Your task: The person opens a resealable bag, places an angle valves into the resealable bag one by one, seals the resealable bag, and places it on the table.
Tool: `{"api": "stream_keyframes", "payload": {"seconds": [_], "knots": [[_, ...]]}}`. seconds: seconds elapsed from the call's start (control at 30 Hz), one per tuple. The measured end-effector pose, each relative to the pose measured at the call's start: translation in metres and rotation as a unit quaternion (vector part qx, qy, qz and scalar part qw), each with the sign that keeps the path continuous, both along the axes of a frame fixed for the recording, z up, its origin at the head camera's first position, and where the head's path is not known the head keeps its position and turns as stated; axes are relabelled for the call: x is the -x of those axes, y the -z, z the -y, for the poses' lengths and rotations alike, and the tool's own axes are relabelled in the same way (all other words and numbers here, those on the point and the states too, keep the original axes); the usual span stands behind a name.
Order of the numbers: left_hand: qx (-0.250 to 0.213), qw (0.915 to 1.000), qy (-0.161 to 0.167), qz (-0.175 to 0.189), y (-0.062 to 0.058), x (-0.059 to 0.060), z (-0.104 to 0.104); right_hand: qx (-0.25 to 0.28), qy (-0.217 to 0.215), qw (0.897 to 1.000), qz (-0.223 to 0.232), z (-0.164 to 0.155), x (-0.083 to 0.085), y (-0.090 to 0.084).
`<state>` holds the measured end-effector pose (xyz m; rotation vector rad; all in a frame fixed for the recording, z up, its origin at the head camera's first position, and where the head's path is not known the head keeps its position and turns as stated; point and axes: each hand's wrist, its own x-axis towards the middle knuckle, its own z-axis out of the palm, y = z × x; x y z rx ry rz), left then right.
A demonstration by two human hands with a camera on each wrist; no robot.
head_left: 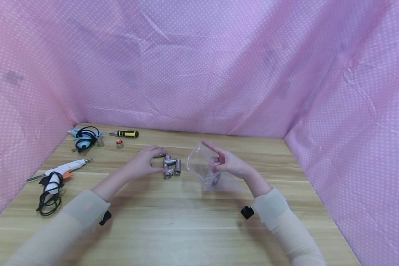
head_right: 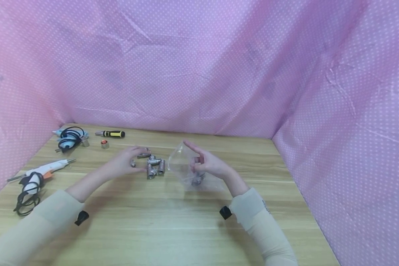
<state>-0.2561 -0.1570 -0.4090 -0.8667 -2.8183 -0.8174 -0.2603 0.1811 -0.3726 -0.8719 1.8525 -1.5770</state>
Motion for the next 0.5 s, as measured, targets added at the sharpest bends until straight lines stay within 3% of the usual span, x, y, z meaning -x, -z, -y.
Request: {"api": "stream_keyframes", "payload": {"seconds": [0.23,0.5], "knots": [[0.036,0.9993,0.003,0.009,0.024,0.004,0.000,0.002,0.001,1.000,-0.006,0.003,-0.002,0.004],[0.079,0.9968,-0.003,-0.009,0.032,0.005,-0.005,-0.001,0.023,1.000,-0.001,0.003,-0.004,0.006]]}}
